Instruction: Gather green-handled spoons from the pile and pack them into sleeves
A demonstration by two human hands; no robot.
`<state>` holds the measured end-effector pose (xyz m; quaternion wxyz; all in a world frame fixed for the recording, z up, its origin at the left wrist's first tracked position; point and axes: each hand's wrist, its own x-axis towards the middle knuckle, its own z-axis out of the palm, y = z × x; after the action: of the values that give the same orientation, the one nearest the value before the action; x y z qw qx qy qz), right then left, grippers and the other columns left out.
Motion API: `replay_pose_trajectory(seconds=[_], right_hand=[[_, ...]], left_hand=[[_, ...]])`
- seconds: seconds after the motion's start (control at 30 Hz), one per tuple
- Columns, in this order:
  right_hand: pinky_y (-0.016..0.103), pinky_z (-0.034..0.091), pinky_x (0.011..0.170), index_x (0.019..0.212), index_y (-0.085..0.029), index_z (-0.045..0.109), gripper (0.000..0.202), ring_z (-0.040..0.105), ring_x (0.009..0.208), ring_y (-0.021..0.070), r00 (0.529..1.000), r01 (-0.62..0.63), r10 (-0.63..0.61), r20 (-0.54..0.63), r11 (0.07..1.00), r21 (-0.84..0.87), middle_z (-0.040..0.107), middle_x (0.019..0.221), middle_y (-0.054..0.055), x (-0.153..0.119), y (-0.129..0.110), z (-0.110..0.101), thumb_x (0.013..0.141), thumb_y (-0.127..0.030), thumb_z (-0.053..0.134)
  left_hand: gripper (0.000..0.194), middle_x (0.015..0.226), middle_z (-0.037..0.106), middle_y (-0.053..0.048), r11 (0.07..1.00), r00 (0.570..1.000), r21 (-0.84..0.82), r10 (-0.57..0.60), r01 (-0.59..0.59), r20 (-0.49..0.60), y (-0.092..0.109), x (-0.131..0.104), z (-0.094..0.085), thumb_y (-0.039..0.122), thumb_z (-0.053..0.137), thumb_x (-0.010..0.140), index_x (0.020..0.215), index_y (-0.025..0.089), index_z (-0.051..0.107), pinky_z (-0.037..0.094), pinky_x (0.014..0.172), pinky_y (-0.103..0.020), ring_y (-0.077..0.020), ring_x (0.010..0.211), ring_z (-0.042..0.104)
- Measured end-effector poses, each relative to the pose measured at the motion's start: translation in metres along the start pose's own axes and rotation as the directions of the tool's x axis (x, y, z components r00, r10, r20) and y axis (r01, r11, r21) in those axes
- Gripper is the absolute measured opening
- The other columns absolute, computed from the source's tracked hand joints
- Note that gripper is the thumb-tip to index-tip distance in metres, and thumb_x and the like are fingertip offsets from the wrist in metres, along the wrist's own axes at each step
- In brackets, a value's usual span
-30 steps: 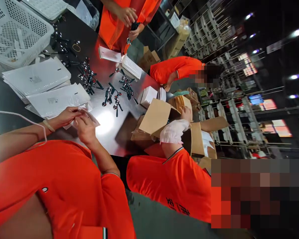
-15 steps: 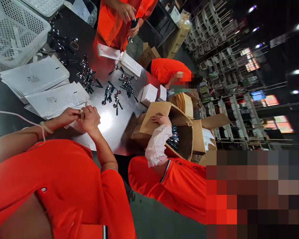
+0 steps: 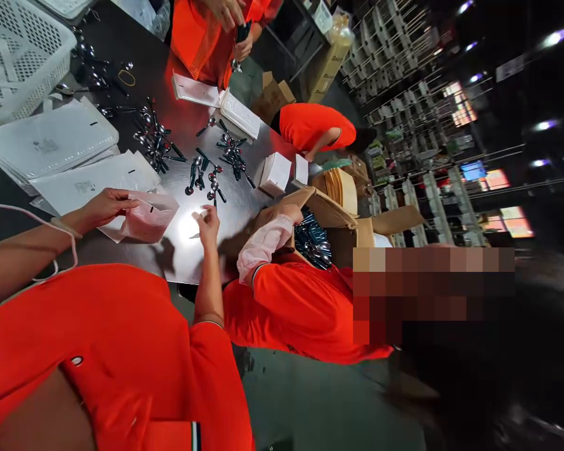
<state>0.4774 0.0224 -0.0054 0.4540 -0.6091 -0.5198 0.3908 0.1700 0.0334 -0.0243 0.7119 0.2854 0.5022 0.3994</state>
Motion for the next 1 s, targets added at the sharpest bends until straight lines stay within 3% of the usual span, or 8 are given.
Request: replay_pose_trajectory(seconds=[0.1,0.23,0.47,0.57,0.77,0.9,1.0], right_hand=[[0.026,0.055,0.067,0.097,-0.022,0.069,0.038,0.060,0.072,0.0126,0.989,-0.081,0.072,0.129,0.994,0.071,0.069,0.086,-0.001,-0.004,0.010,0.037,0.079,-0.044,0.093],[0.029,0.057,0.067,0.091,-0.022,0.074,0.030,0.064,0.074,0.0159,0.978,-0.105,0.084,0.188,0.989,0.104,0.075,0.085,0.001,0.006,0.016,0.061,0.081,-0.043,0.093],[0.025,0.047,0.060,0.096,-0.017,0.080,0.015,0.051,0.063,0.0091,0.972,-0.039,0.023,0.234,0.997,0.065,0.072,0.084,-0.002,0.012,0.030,0.057,0.090,-0.030,0.082],[0.027,0.048,0.064,0.093,-0.017,0.081,0.007,0.056,0.069,0.0112,0.958,0.047,-0.053,0.281,0.999,0.025,0.072,0.086,0.000,0.012,0.031,0.053,0.090,-0.021,0.076],[0.030,0.052,0.077,0.082,-0.018,0.079,0.025,0.064,0.083,0.0166,0.926,0.174,-0.156,0.345,0.985,-0.022,0.072,0.087,0.004,0.010,0.026,0.047,0.085,-0.003,0.060],[0.030,0.053,0.080,0.086,-0.018,0.079,0.028,0.064,0.086,0.0155,0.907,0.230,-0.193,0.374,0.971,-0.058,0.073,0.095,0.004,0.006,0.020,0.044,0.089,-0.005,0.056],[0.031,0.056,0.086,0.093,-0.018,0.083,0.031,0.068,0.094,0.0147,0.871,0.279,-0.215,0.442,0.957,-0.084,0.072,0.101,0.005,0.004,0.011,0.032,0.096,-0.012,0.052]], left_hand=[[0.040,0.083,0.080,-0.007,1.000,1.000,0.011,-0.002,0.002,0.006,0.002,0.003,0.000,0.029,0.104,0.056,0.085,0.012,0.083,0.060,0.069,-0.027,-0.0181,0.076,0.069],[0.042,0.088,0.082,-0.009,0.998,1.000,0.055,0.009,-0.010,0.019,0.011,0.005,-0.003,0.031,0.103,0.052,0.085,0.013,0.084,0.060,0.066,-0.028,-0.0209,0.076,0.071],[0.034,0.087,0.083,-0.011,0.985,0.996,0.145,0.088,-0.089,0.011,0.026,0.016,-0.009,0.030,0.096,0.055,0.085,0.017,0.087,0.064,0.074,-0.035,-0.0235,0.076,0.072],[0.022,0.080,0.080,-0.010,0.960,0.992,0.248,0.120,-0.127,0.043,0.026,0.025,-0.013,0.032,0.088,0.056,0.074,0.019,0.083,0.062,0.070,-0.034,-0.0233,0.072,0.070],[0.018,0.081,0.080,-0.010,0.921,0.988,0.370,0.079,-0.124,0.134,0.037,0.039,-0.022,0.023,0.075,0.052,0.067,0.019,0.084,0.056,0.068,-0.029,-0.0227,0.075,0.068],[0.024,0.087,0.082,-0.010,0.896,0.980,0.430,0.034,-0.116,0.194,0.046,0.034,-0.023,0.021,0.078,0.058,0.079,0.016,0.089,0.059,0.076,-0.029,-0.0241,0.081,0.069],[0.022,0.093,0.083,-0.011,0.906,0.979,0.386,0.115,-0.173,0.169,0.038,0.024,-0.015,0.028,0.086,0.066,0.084,0.015,0.088,0.059,0.086,-0.031,-0.0249,0.091,0.071]])
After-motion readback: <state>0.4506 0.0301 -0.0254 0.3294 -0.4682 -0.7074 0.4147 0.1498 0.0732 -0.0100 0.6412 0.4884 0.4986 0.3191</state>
